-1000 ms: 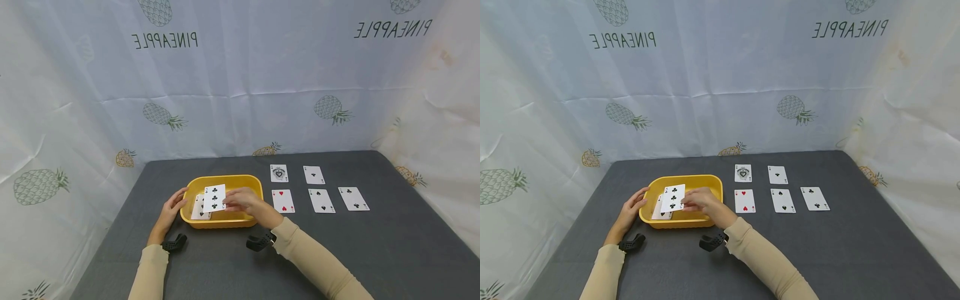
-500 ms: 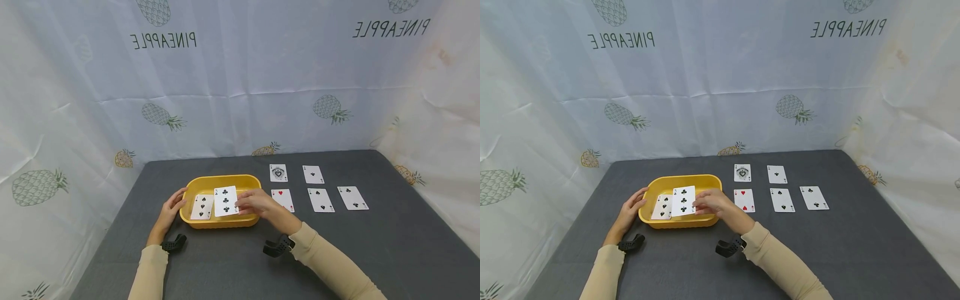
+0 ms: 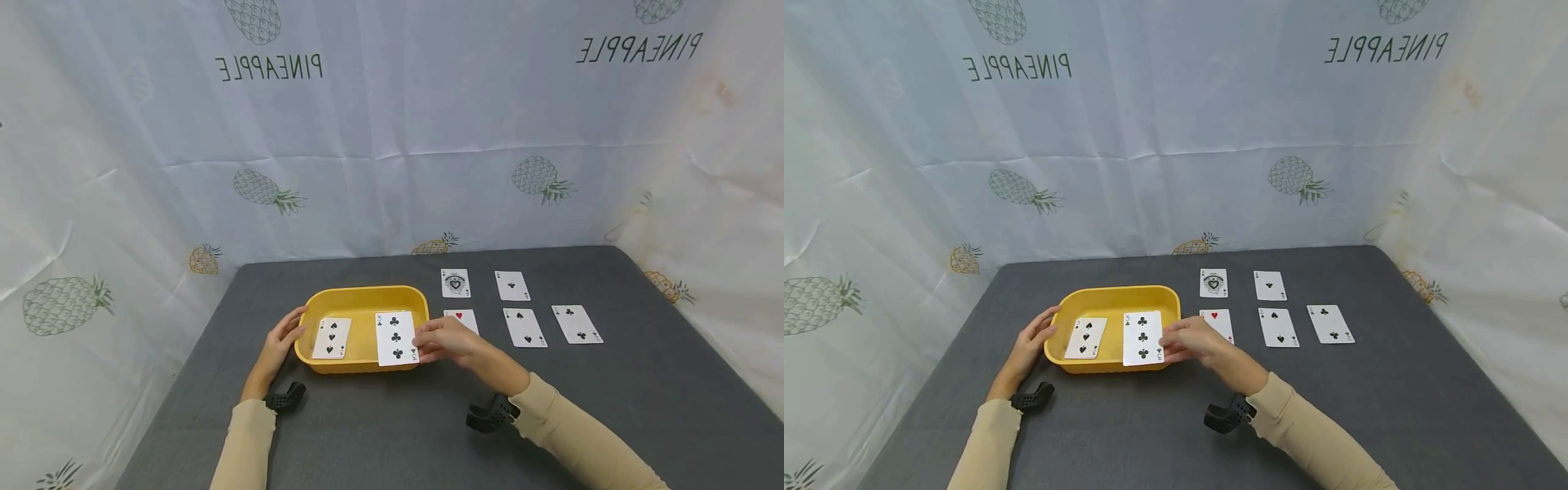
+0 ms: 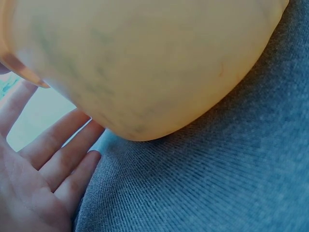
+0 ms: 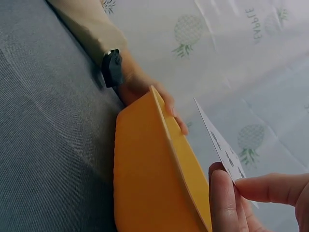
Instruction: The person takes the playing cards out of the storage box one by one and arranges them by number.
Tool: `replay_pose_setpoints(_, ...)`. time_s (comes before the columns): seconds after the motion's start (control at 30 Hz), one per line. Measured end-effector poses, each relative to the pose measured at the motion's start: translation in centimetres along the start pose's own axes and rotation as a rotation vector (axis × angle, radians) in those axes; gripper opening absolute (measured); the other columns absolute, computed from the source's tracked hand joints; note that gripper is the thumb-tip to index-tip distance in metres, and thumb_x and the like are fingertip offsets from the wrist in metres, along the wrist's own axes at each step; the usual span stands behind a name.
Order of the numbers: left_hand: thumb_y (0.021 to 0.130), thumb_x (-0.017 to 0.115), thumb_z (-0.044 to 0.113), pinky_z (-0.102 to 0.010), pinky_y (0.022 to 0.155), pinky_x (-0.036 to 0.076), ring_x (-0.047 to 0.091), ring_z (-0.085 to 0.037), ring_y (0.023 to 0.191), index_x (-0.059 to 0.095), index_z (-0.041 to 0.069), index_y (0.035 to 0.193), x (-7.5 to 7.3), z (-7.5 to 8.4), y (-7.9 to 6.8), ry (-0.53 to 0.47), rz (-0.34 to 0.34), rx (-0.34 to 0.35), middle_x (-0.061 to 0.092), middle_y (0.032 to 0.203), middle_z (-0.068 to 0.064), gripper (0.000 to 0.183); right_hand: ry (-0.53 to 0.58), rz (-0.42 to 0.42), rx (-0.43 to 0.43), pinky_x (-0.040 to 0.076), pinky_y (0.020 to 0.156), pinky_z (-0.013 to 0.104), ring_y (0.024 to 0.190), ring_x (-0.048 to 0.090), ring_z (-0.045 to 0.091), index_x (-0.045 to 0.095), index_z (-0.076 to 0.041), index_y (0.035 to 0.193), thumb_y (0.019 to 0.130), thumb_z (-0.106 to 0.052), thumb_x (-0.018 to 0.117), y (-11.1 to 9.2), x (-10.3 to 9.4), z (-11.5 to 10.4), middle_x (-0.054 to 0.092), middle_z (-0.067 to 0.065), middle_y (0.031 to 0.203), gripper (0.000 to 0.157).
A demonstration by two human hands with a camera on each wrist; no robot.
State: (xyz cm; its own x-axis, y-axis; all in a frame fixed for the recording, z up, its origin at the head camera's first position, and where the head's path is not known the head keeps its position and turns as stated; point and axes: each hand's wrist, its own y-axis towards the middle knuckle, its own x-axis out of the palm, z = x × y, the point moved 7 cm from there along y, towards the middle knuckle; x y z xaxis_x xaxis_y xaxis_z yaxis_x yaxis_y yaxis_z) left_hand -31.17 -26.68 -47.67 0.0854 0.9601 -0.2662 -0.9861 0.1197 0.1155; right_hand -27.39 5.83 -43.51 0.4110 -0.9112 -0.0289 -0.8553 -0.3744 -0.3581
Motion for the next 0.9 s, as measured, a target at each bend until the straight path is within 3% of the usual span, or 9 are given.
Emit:
replay_pose_setpoints(0.23, 0.101, 0.05, 0.019, -0.003, 0.089, 0.041, 0.051, 0.016, 0.11, 0.04, 0.003, 0.145, -0.2, 0.0, 0.0, -0.003, 0.01, 0.03, 0.043, 0.143, -0.032, 0.048, 0.001, -0.005, 0.002, 0.056, 0.063, 0.02, 0.062, 0.06, 0.006, 0.063, -0.001, 0.088, 0.087, -0.006, 0.061, -1.3, -2.0, 1.0, 0.061, -0.002, 0.071, 0.006)
replay_pose_setpoints(0.63, 0.101, 0.05, 0.02, -0.003, 0.088, 0.04, 0.05, 0.014, 0.11, 0.04, 0.004, 0.145, 0.0, 0.0, 0.1, 0.007, 0.001, -0.002, 0.043, 0.145, -0.029, 0.048, -0.032, -0.031, 0.012, 0.057, 0.066, 0.022, 0.065, 0.065, 0.006, 0.063, 0.003, 0.098, 0.091, -0.011, 0.059, -3.3, -4.8, 2.3, 0.067, -0.002, 0.076, 0.015)
replay_pose_setpoints(0.9, 0.101, 0.05, 0.023, -0.002, 0.088, 0.039, 0.049, 0.017, 0.109, 0.038, 0.006, 0.146, 0.0, -0.3, 0.1, 0.024, -0.001, -0.015, 0.043, 0.147, -0.027, 0.05, -0.033, -0.01, 0.028, 0.057, 0.068, 0.022, 0.068, 0.065, 0.005, 0.063, -0.003, 0.094, 0.091, -0.012, 0.056, -4.2, -7.4, 3.6, 0.065, -0.005, 0.076, 0.011)
